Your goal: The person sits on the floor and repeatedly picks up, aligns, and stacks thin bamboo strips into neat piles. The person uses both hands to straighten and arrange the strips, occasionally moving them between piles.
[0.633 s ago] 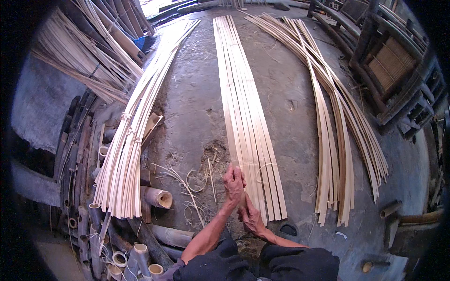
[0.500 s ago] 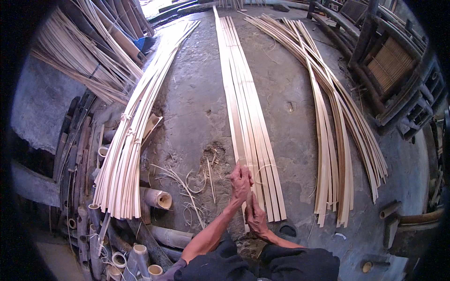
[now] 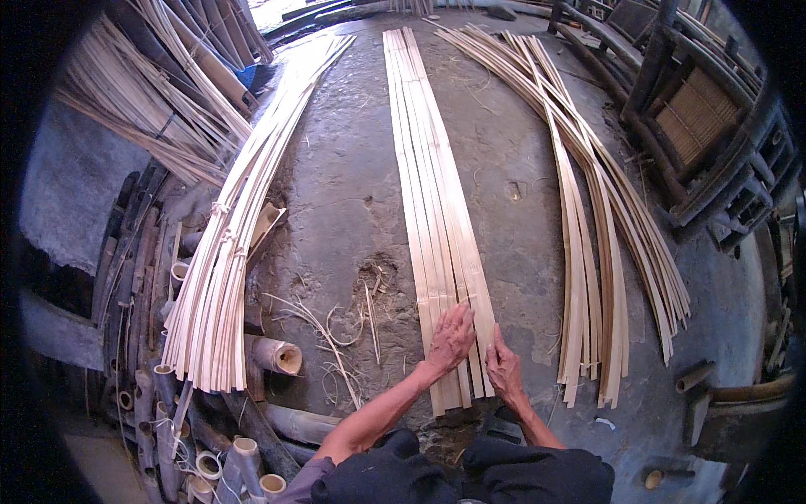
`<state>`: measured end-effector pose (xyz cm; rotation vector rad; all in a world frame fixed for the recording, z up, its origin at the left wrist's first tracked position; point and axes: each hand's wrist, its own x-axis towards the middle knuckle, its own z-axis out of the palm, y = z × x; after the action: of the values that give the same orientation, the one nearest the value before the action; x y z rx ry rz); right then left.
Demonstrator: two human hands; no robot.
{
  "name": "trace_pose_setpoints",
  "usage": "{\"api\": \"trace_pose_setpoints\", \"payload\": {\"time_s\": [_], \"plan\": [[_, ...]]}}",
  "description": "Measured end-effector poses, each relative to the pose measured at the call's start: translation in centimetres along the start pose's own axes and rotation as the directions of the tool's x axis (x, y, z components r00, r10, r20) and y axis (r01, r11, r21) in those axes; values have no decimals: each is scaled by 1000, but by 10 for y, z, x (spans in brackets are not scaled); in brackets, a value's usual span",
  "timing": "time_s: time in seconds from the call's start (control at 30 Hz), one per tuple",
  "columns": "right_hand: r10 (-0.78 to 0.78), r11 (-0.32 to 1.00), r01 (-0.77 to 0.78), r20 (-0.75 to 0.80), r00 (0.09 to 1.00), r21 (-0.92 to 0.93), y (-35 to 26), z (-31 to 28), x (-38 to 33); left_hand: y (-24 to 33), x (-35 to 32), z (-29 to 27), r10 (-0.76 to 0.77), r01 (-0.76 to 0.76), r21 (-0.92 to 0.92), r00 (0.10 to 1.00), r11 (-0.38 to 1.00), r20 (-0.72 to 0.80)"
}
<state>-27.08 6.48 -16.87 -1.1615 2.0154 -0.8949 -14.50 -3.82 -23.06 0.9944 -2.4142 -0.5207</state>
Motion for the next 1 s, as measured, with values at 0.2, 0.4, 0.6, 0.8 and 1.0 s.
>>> {"api": "trace_pose_setpoints", "payload": {"time_s": [0.2,0.4,0.6,0.8,1.0], "plan": [[7,1000,-7,-2,1000,15,-10,-2,-9,3,-23,13,92,-138,155,959,978,268],[-32,999,33,-39,999,26,6,8,-9,3,-25,13,80,-119,141,964,983,255],[1,999,-1,-20,1000,43,-4,8,-10,5,-27,8,34,-66,124,969,990,245],[-58,998,58,14,998,-15,3,6,-7,8,-26,9,-14,-6,73,965,997,261],[-51,995,54,41,998,-82,-5,3,-17,4,-29,15,10,-32,98,977,995,215]]}}
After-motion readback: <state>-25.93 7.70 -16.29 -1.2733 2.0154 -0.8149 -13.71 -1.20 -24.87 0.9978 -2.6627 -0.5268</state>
